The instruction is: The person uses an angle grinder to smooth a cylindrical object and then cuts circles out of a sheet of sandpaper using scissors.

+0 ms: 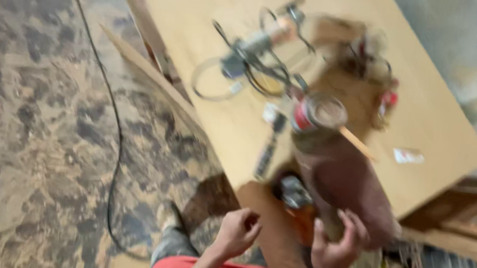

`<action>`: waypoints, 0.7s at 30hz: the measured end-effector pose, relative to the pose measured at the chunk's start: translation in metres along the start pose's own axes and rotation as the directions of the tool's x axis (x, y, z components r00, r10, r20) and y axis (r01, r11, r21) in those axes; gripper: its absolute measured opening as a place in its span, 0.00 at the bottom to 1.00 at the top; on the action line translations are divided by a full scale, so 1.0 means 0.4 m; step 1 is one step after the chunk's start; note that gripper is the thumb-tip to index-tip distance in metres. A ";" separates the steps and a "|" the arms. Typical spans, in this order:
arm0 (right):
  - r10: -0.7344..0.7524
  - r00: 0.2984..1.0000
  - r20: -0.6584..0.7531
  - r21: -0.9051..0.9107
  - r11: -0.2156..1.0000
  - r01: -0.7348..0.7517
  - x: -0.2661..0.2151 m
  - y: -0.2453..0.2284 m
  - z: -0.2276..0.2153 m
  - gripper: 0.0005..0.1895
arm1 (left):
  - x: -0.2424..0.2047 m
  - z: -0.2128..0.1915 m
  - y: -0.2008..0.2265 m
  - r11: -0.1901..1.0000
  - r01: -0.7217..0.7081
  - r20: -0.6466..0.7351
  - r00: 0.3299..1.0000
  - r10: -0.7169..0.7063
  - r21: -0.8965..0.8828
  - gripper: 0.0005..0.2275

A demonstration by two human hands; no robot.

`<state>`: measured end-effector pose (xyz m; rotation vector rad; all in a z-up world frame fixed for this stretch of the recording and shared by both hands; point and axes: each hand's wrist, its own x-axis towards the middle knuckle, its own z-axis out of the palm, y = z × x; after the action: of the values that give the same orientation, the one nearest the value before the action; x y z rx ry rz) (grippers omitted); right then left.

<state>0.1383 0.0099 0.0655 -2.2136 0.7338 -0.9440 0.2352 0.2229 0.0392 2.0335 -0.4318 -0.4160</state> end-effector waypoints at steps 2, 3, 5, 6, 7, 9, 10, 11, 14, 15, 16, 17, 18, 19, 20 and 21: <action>0.117 0.991 -0.056 0.131 0.985 -0.109 -0.026 -0.123 0.069 0.25 | -0.015 -0.140 -0.039 0.999 0.045 -0.028 0.999 -0.044 0.008 0.08; 0.071 0.997 0.001 0.104 0.992 -0.070 -0.037 -0.185 0.092 0.26 | -0.038 -0.223 -0.068 0.991 0.130 -0.063 0.989 -0.130 0.000 0.08; -0.016 0.998 0.065 0.088 0.996 0.010 -0.013 -0.323 0.182 0.28 | -0.063 -0.404 -0.126 0.981 0.186 -0.239 0.952 -0.192 -0.050 0.09; -0.103 0.993 0.051 0.173 0.981 0.093 0.025 -0.393 0.245 0.28 | -0.066 -0.497 -0.155 0.986 0.147 -0.376 0.911 -0.168 -0.085 0.09; -0.182 0.982 0.051 0.236 0.958 0.166 0.050 -0.445 0.272 0.28 | -0.077 -0.570 -0.190 0.961 0.235 -0.444 0.852 -0.276 -0.147 0.08; -0.234 0.969 0.082 0.330 0.923 0.195 0.089 -0.523 0.326 0.26 | -0.100 -0.684 -0.280 0.884 0.414 -0.531 0.710 -0.462 -0.215 0.07; -0.207 0.971 0.120 0.362 0.920 0.151 0.105 -0.552 0.361 0.25 | -0.118 -0.733 -0.331 0.833 0.509 -0.561 0.634 -0.532 -0.215 0.07; -0.184 0.971 0.149 0.397 0.911 0.112 0.122 -0.578 0.401 0.24 | -0.117 -0.766 -0.378 0.852 0.450 -0.583 0.629 -0.514 -0.266 0.07; -0.129 0.960 0.249 0.447 0.894 0.004 0.181 -0.627 0.536 0.24 | -0.080 -0.803 -0.501 0.876 0.274 -0.621 0.622 -0.476 -0.397 0.07; -0.111 0.960 0.256 0.435 0.900 -0.012 0.205 -0.640 0.589 0.23 | -0.066 -0.805 -0.531 0.877 0.230 -0.608 0.646 -0.462 -0.422 0.08; -0.094 0.960 0.263 0.423 0.906 -0.027 0.230 -0.653 0.644 0.22 | -0.051 -0.806 -0.556 0.874 0.186 -0.594 0.669 -0.447 -0.448 0.08; -0.075 0.961 0.267 0.410 0.911 -0.042 0.260 -0.663 0.704 0.21 | -0.030 -0.811 -0.581 0.811 0.182 -0.555 0.645 -0.525 -0.556 0.07; -0.066 0.963 0.261 0.428 0.902 -0.054 0.296 -0.672 0.770 0.18 | -0.005 -0.823 -0.603 0.734 0.175 -0.504 0.623 -0.598 -0.656 0.07; -0.058 0.966 0.252 0.447 0.893 -0.063 0.341 -0.681 0.846 0.16 | 0.032 -0.845 -0.625 0.648 0.162 -0.445 0.604 -0.662 -0.744 0.08; -0.050 0.969 0.243 0.466 0.882 -0.071 0.393 -0.687 0.931 0.14 | 0.087 -0.890 -0.651 0.628 0.283 -0.408 0.558 -0.723 -0.725 0.08; -0.016 0.969 0.248 0.502 0.858 -0.114 0.451 -0.692 1.024 0.13 | 0.136 -0.935 -0.672 0.594 0.458 -0.382 0.475 -0.792 -0.661 0.08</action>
<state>0.6275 0.1980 0.1122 -1.7802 0.3631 -0.7179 0.4901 0.6042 -0.0298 1.6143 0.8825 -0.1897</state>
